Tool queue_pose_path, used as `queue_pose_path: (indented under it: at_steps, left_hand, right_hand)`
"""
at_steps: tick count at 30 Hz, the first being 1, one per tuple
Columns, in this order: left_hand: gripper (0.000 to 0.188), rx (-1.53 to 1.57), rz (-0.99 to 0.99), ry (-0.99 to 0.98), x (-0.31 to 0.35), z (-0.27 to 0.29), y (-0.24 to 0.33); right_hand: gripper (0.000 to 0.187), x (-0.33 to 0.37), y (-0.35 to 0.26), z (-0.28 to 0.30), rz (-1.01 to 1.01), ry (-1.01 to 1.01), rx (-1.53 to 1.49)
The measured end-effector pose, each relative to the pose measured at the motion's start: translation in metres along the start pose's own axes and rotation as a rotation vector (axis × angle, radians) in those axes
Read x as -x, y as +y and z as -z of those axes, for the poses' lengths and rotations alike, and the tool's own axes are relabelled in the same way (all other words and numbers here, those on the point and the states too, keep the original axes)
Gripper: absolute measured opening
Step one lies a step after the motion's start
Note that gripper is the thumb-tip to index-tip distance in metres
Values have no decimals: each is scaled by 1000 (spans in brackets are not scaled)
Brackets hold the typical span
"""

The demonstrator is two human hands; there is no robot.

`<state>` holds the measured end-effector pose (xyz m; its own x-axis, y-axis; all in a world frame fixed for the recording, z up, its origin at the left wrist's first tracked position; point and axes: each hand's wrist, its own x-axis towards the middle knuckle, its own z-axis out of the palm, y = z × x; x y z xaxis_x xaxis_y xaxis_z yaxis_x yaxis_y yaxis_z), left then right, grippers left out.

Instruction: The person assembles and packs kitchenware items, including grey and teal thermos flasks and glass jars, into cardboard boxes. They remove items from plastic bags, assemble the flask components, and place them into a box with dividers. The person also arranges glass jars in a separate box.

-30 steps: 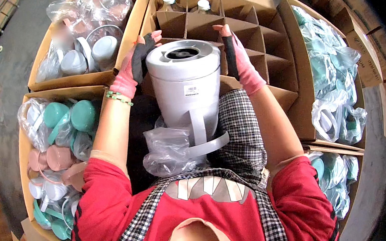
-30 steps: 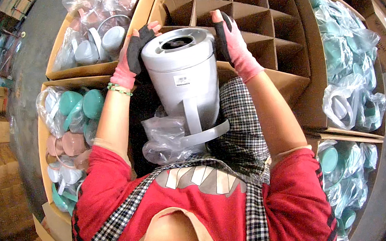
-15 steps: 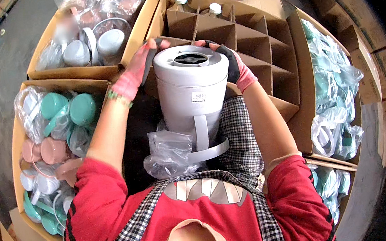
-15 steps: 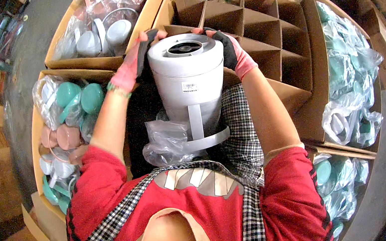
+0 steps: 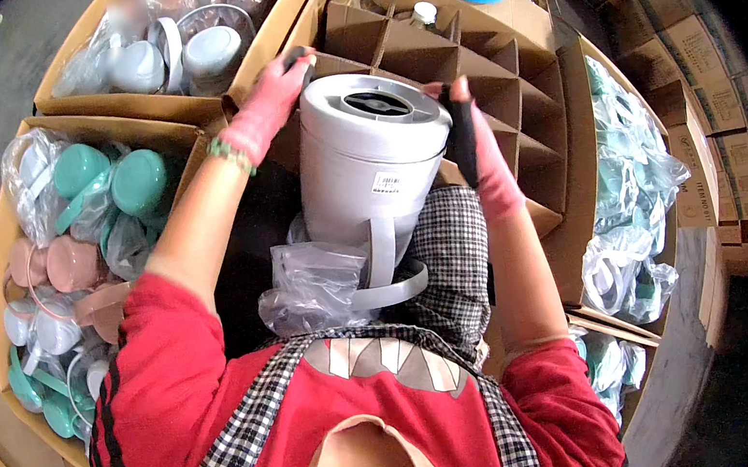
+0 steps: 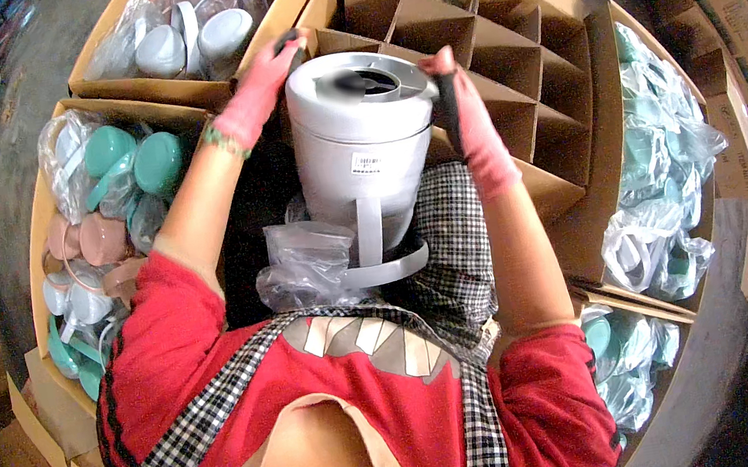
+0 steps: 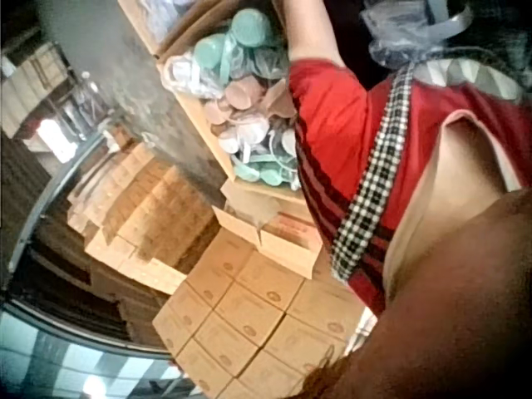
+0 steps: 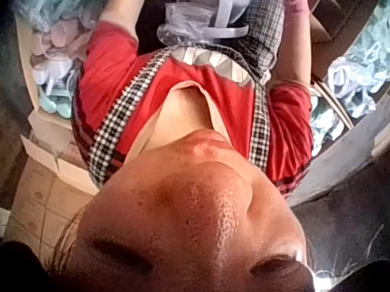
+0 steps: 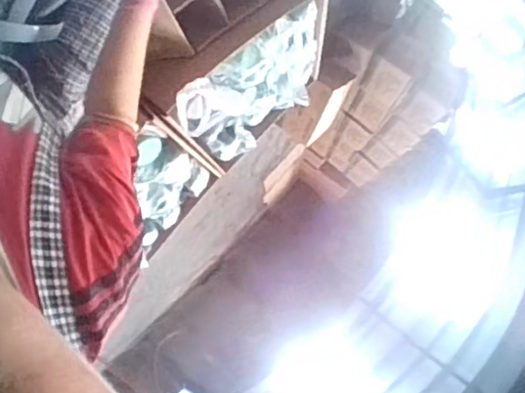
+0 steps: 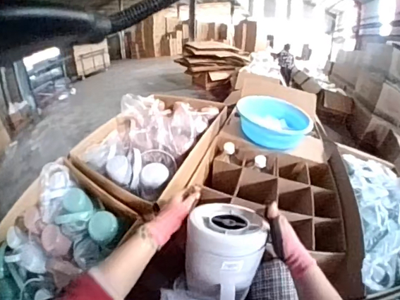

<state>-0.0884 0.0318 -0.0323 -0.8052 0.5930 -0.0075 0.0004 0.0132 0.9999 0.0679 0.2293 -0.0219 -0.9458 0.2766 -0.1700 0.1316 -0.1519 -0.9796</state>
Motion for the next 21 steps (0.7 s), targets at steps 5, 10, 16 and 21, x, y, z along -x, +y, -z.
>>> queue_pose_path:
  at_steps: [5,10,16,21]
  left_hand:
    - [51,35,35,-66,41,-31,23]
    - [40,308,141,-333,2,2,-3]
    - [41,433,105,-168,36,-5,-4]
    - [40,125,15,-100,13,0,-13]
  right_hand:
    - [49,0,-1,-19,-40,-47,-411]
    - [53,-4,3,-13,200,16,44]
    - [46,-4,7,-31,-148,-82,-553]
    - [56,1,13,-10,296,227,313]
